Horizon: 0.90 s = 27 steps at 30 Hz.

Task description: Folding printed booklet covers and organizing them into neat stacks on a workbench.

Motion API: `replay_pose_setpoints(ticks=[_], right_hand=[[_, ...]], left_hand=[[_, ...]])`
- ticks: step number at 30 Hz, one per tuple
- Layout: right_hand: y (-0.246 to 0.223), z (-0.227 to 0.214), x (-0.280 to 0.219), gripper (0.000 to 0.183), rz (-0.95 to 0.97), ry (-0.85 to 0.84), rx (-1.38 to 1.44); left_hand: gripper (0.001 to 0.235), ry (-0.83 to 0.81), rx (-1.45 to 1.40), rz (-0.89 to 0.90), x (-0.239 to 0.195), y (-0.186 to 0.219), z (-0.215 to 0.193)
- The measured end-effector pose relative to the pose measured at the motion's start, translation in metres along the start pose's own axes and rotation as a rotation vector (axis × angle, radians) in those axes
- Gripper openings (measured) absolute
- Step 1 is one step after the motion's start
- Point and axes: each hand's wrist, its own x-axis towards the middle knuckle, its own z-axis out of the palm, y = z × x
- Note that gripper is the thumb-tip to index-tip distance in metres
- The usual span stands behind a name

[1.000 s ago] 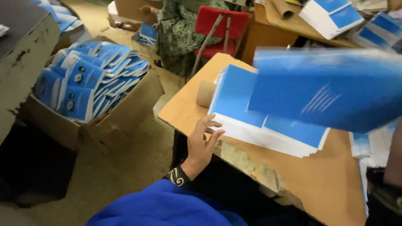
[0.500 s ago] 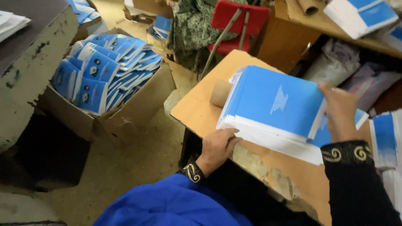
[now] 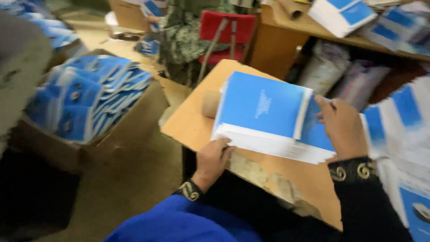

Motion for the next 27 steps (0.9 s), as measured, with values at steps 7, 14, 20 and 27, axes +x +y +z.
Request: replay_pose_setpoints(ticks=[7, 14, 20, 27], right_hand=[[0.138, -0.038, -0.072, 0.071, 0.248, 0.1, -0.301], [0.271, -0.024, -0.138, 0.073, 0.341, 0.125, -0.703], [0.256, -0.019, -0.159, 0.079, 0.309, -0.065, -0.702], [0.239, -0.033, -0.185, 0.014, 0.203, 0.055, -0.72]], left_hand=[[0.019, -0.028, 0.01, -0.005, -0.003, 0.001, 0.002], [0.018, -0.07, 0.069, -0.109, 0.006, 0.02, -0.003], [0.011, -0.169, -0.156, -0.333, 0.006, 0.052, -0.009], [0.02, -0.46, -0.451, -0.327, -0.009, 0.118, 0.0]])
